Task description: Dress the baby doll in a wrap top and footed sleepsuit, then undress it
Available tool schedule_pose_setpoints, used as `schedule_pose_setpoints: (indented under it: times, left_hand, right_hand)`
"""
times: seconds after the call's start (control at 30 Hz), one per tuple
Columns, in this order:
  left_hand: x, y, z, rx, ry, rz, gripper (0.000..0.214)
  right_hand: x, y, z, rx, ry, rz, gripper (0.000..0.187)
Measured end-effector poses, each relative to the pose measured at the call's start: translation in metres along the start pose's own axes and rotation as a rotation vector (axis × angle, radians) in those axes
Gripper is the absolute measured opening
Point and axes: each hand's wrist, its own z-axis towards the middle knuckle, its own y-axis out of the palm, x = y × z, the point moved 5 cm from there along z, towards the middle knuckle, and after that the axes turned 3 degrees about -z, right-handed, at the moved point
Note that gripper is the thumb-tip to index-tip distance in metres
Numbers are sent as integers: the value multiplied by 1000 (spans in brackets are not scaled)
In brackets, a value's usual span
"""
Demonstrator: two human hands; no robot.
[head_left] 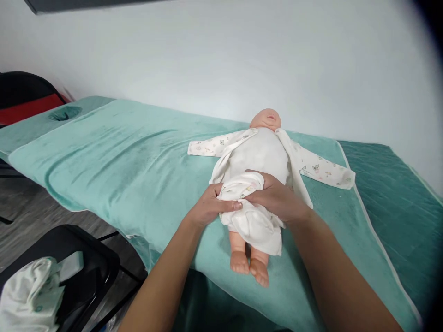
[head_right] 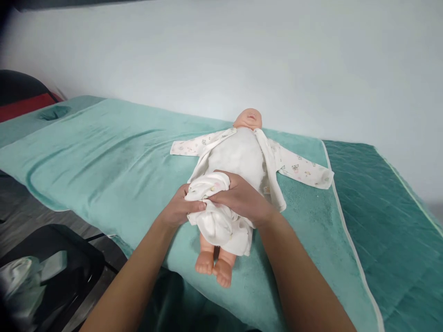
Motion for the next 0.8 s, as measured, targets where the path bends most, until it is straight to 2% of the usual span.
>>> schedule_pose_setpoints:
  times: [0.17, 0.3, 0.47, 0.6, 0.67, 0.8]
  left_hand:
    - [2, -1, -4, 99, 45, -128, 38]
    - [6, 15, -17, 173, 109, -171, 38]
    - [9, 49, -52, 385, 164, -148, 37]
    - [-2, 73, -86, 520, 26, -124, 34]
    - [-7, 81, -102, 587, -11, -117, 34]
    - [-14, 89, -130, 705, 15, -134, 30]
  right_hand:
    - [-4, 4, -1, 11, 15, -94, 27]
    - [-3, 3, -2, -7, 20, -119, 32]
    - [-2, 0, -4, -64, -18, -206, 26]
    - [-2, 3, -8, -126, 20, -410, 17]
    - [-3, 6, -10, -155, 40, -520, 13]
    - [-6, 16, -17, -227, 55, -648, 11]
